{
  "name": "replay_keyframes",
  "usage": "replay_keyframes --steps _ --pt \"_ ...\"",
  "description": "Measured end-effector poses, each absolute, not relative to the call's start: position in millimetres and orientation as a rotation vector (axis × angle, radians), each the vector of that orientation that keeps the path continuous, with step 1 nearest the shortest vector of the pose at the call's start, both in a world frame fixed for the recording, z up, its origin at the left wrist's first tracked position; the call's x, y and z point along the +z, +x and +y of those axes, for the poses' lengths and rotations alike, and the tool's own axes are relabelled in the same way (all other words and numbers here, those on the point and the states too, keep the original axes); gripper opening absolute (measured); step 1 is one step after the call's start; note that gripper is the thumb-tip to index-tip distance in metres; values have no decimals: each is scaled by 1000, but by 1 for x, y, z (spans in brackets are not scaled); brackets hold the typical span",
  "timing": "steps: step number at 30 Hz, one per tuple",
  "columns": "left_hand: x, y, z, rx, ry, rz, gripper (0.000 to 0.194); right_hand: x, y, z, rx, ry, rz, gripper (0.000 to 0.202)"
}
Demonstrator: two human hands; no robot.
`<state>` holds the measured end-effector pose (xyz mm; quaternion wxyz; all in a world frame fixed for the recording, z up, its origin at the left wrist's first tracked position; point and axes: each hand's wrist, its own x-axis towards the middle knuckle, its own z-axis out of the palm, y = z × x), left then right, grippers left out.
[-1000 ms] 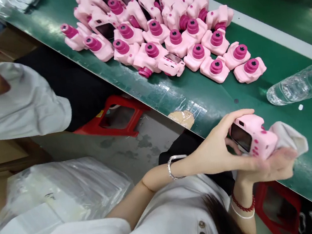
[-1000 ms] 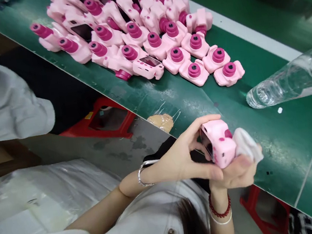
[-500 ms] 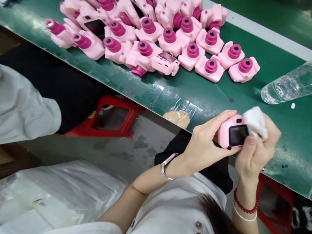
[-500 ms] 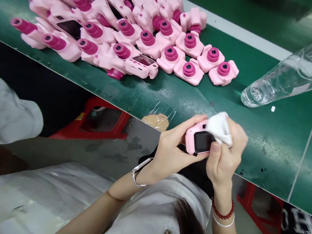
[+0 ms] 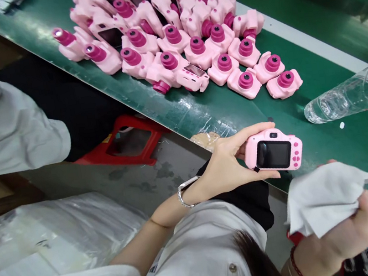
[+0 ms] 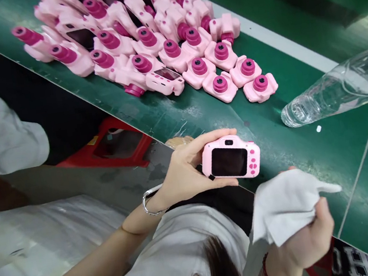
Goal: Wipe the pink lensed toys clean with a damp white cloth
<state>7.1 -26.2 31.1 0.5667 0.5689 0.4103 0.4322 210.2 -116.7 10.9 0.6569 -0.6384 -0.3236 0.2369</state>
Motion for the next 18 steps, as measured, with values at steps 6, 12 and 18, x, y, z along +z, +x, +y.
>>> replay_keyframes --steps 6,12,18 --pt "34 12 -27 957 1338 856 79 15 229 -100 407 -1281 -619 35" --pt "36 21 -15 864 1466 750 74 1 259 -114 348 -1356 -507 38" --pt "11 84 22 568 1641 729 74 -10 299 -149 158 -1368 -354 25"
